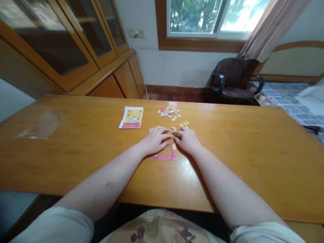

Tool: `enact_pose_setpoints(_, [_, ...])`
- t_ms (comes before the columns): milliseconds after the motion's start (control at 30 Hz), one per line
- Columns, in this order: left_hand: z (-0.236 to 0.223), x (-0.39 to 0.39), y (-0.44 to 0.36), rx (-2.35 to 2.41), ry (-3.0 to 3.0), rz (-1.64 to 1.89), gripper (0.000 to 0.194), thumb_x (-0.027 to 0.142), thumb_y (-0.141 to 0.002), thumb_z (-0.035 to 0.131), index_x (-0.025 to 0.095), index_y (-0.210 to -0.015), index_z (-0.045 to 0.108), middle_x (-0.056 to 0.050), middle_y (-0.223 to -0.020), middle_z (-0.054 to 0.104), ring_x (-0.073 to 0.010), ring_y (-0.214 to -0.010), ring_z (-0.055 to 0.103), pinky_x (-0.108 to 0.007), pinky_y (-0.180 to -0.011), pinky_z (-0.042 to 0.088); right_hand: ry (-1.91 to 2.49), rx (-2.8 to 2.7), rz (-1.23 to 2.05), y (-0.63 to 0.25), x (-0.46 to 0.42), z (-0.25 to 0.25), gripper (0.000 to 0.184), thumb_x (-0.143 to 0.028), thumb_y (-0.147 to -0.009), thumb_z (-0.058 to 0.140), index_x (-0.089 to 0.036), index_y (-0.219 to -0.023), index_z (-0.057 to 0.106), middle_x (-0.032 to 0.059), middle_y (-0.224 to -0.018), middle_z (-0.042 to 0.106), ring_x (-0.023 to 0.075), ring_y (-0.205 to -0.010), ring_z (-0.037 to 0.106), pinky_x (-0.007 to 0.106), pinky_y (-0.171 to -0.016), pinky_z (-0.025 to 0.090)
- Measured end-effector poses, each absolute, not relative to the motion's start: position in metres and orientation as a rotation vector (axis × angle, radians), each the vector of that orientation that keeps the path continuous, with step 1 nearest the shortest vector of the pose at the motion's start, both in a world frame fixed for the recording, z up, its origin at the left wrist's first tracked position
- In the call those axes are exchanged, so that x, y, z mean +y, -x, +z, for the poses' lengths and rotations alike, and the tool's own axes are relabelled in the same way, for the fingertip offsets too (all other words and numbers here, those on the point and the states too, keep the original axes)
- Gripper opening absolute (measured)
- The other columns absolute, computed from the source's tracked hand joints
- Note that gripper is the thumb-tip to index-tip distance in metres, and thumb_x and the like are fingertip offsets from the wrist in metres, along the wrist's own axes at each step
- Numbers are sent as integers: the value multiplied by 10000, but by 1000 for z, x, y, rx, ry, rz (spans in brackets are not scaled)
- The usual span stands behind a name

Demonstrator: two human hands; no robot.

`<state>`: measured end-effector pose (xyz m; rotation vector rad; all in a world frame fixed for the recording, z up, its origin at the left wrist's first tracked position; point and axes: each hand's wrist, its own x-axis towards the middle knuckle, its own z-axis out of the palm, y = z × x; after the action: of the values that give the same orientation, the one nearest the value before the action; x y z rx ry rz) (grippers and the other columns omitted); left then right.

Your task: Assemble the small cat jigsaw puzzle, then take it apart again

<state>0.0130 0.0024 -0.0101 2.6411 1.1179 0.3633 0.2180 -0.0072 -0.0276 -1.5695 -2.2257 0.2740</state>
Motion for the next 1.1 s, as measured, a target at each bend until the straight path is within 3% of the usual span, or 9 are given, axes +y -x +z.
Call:
enact_pose_setpoints(267, [-10,2,-13,1116,-2662,349,338,380,-877,544,253,-1170,654,-100,-1307,544,-277,-1216,437,-492,-1054,330,1541,-2176,312,-219,-7,-28,227,-311,-834,618,-240,-1009,744,59,-901,660,172,-774,619,297,-766,485])
enact_pose_setpoints(500, [-14,3,-13,1118,-2640,358,336,391,-874,549,259,-1162,662,-91,-1301,548,-275,-1214,438,-487,-1056,330,1482,-2179,246,-220,-8,-23,171,-220,-808,575,-196,-786,744,54,-857,671,170,-765,613,281,-763,471])
enact_pose_setpoints(800, [-15,3,-14,1129,-2594,362,344,401,-869,551,259,-1163,660,-88,-1305,552,-274,-1217,444,-497,-1061,331,1540,-2216,273,-218,-8,-20,188,-232,-819,550,-202,-771,730,52,-832,672,170,-758,602,276,-755,457])
enact_pose_setpoints(1100, [-6,9,-10,1175,-2531,492,255,282,-879,517,218,-1059,687,-55,-1180,641,-223,-1116,527,-407,-1011,393,1545,-2129,199,-220,-8,-20,203,-234,-836,519,-187,-822,715,64,-846,673,187,-802,609,287,-781,450])
